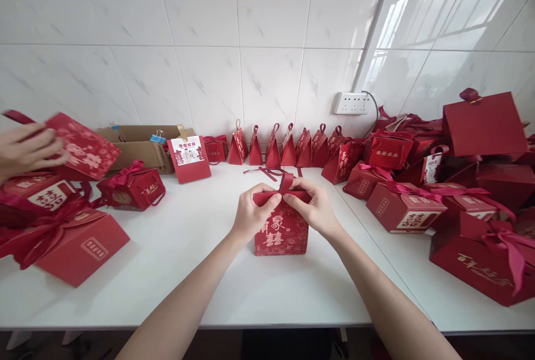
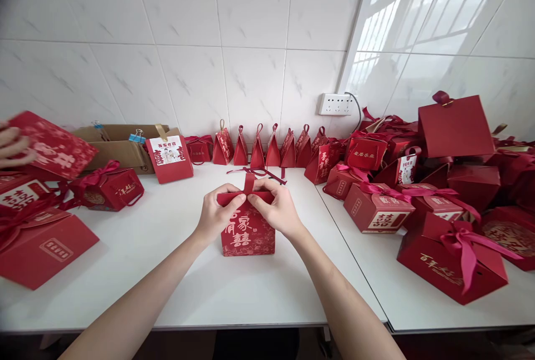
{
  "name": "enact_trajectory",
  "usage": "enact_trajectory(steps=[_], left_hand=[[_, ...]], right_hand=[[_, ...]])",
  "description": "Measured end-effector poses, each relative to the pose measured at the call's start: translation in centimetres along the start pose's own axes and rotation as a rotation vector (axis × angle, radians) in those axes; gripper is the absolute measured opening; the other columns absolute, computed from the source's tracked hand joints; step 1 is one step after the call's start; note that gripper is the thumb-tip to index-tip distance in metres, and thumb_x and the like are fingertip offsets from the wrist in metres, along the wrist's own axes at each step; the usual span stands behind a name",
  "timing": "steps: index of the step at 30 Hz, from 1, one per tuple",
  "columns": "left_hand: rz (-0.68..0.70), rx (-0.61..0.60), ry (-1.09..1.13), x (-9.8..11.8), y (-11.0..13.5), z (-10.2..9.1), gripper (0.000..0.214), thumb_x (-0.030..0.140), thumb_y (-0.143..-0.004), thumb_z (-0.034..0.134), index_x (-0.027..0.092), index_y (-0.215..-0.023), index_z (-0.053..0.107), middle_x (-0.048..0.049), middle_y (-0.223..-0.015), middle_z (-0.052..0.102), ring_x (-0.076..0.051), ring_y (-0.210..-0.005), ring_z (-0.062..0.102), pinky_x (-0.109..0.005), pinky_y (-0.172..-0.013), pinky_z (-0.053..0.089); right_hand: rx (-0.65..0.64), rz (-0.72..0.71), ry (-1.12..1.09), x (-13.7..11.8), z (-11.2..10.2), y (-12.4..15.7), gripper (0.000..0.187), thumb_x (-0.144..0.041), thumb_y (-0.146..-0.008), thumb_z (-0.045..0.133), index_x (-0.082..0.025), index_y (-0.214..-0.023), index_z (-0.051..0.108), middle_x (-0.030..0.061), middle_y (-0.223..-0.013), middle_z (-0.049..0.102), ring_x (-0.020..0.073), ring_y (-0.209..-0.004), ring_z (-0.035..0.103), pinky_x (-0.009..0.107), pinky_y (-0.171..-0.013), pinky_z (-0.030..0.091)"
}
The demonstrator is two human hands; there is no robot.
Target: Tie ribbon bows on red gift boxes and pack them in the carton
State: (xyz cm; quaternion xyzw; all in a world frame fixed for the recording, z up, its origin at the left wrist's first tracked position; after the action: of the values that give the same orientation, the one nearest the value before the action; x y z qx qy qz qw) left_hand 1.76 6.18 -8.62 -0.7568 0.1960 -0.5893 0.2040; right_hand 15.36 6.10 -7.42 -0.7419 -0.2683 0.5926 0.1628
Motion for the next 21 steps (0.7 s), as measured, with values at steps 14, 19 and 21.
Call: enact_trajectory(steps=[14,19,21], left_hand=[[-0.005,0.009,0.022,-0.23,0.01,0.06,0.016,0.028,-0.075,0.060,0.017,-0.064,0.056,0.0040,-0.058,0.056,-0.008,-0.055,0.050,-0.017,-0.053,0.041],[-0.012,0.033,0.037,-0.30,0.13,0.06,0.015,0.027,-0.074,0.060,0.016,-0.064,0.057,0.0035,-0.058,0.057,-0.009,-0.055,0.051,-0.017,-0.052,0.041],[-0.014,0.035,0.039,-0.29,0.14,0.06,0.015,0.027,-0.074,0.060,0.016,-0.064,0.057,0.0030,-0.059,0.058,-0.009,-0.056,0.052,-0.018,-0.053,0.042]], right_hand=[[-0.030,0.018,-0.059,0.29,-0.07,-0.09,0.010,-0.019,-0.075,0.055,-0.019,-0.082,0.061,-0.0004,-0.076,0.063,0.0135,-0.071,0.059,0.024,-0.064,0.046],[-0.020,-0.065,0.021,-0.46,0.04,-0.15,0.016,-0.013,-0.068,0.050,-0.018,-0.081,0.058,-0.0008,-0.081,0.062,0.0134,-0.075,0.059,0.025,-0.070,0.047],[-0.024,-0.072,0.018,-0.61,0.05,-0.16,0.014,-0.015,-0.069,0.051,-0.019,-0.081,0.058,-0.0009,-0.079,0.062,0.0136,-0.074,0.059,0.025,-0.071,0.048]])
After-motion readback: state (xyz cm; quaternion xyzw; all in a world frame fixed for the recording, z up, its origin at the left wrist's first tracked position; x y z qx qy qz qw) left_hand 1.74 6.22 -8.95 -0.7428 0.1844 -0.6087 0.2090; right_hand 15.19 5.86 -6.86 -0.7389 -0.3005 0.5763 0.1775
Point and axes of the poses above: each hand's wrist, its own y-axis away from the middle knuckle, its own z-axis out of the palm, x = y × z, the point moved 7 cm from there along -y, towards the middle knuckle
